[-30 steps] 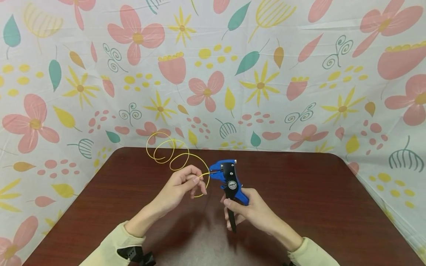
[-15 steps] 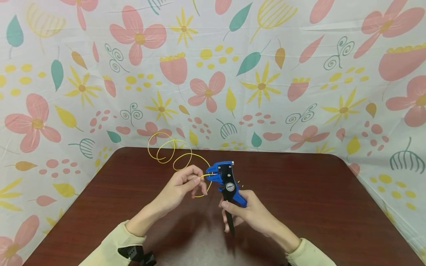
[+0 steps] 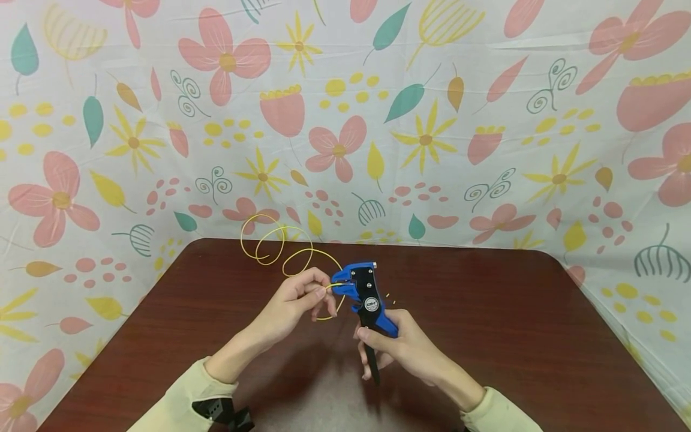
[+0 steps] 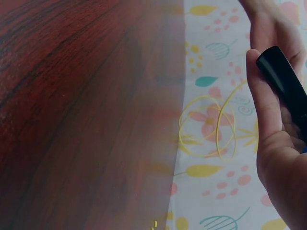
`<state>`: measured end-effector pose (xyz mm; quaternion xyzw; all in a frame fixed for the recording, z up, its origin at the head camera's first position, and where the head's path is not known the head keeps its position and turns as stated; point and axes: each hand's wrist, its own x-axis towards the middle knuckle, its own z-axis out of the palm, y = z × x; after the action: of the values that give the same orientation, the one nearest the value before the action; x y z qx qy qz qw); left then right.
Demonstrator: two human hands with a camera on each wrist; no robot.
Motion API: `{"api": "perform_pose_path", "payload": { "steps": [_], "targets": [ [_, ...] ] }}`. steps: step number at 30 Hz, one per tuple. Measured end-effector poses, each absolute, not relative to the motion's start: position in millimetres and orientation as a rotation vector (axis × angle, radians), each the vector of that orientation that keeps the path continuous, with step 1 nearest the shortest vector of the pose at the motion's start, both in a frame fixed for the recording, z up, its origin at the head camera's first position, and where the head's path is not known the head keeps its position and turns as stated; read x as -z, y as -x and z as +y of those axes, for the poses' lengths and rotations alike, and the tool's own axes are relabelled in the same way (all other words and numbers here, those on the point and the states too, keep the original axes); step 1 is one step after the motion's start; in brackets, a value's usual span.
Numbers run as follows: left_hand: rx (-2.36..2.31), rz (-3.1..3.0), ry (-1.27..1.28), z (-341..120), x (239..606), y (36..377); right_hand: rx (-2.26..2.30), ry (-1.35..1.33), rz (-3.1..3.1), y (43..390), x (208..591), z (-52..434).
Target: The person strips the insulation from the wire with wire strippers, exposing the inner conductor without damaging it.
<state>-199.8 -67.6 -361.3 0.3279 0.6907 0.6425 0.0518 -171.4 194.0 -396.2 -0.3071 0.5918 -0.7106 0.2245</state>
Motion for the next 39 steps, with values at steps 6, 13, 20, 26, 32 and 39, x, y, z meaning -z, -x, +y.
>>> {"api": "perform_pose_path", "payload": {
  "steps": [6, 13, 20, 26, 32, 39],
  "targets": [
    [-1.953, 2.1, -0.996, -67.4, 361.8, 200.0, 1.966, 0.86, 1.615, 171.2, 397.0, 193.3],
    [-1.96, 2.099, -0.995, -67.0, 361.6, 200.1, 1.976, 0.891, 1.575, 171.1, 397.6, 193.2],
    [-1.954, 2.105, -0.993, -67.7, 361.3, 200.4, 1.971, 0.9, 1.55, 170.9, 398.3, 192.2],
    [-1.949, 2.111, -0.999, -68.2, 362.2, 200.6, 1.957, 0.835, 1.596, 168.7, 395.3, 191.1],
    [-1.951, 2.113, -1.005, -67.6, 362.8, 200.7, 1.953, 0.86, 1.612, 169.2, 395.7, 190.5],
    [-1.955, 2.111, -0.994, -67.4, 362.4, 200.9, 1.954, 0.892, 1.614, 169.6, 394.5, 190.3]
  ]
}}
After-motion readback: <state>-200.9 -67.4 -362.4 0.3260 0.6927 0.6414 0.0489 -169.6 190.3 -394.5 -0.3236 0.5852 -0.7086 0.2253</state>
